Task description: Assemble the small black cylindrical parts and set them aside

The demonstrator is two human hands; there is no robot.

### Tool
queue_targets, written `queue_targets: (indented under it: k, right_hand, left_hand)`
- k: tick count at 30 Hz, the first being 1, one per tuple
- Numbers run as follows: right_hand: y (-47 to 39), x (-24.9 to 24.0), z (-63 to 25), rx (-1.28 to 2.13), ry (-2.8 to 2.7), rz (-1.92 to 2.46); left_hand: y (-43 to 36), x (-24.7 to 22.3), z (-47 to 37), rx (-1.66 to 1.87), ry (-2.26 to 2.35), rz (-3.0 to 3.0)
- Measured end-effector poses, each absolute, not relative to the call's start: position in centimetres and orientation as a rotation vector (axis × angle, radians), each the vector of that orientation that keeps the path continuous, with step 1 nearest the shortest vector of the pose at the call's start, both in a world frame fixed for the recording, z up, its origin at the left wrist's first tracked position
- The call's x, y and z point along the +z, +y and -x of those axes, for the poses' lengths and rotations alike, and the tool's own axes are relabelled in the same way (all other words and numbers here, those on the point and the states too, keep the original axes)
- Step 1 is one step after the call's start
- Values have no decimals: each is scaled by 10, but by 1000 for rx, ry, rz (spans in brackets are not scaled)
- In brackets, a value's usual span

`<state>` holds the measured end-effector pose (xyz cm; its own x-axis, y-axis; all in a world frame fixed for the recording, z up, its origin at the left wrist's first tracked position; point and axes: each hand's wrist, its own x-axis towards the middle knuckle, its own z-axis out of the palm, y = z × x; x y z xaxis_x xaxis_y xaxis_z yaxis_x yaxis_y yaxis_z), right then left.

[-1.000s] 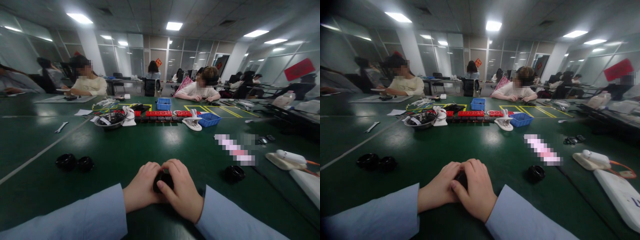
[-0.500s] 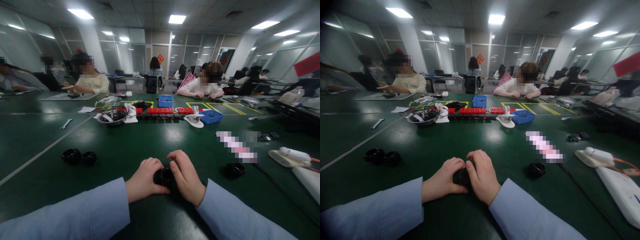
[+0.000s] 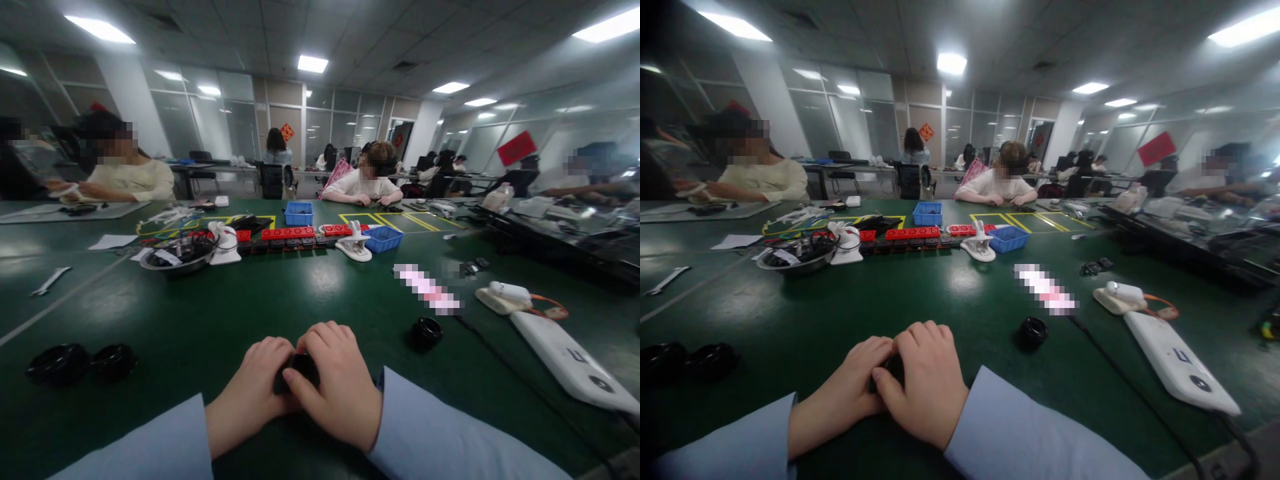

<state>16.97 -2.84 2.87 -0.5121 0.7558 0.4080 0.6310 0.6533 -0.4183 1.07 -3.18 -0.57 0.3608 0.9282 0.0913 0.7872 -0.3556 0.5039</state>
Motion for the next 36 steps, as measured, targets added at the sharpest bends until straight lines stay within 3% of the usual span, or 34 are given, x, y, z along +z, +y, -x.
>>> queue_targets:
  k: [26,36]
  right_hand:
    - [-31,32,-170,164,-2460,1129]
    - [-26,33,-173,289,-2512,919]
  left_hand:
    - [-25,-3,-5,510,1379,-2373]
    - [-25,-5,-5,530,1381,-2293]
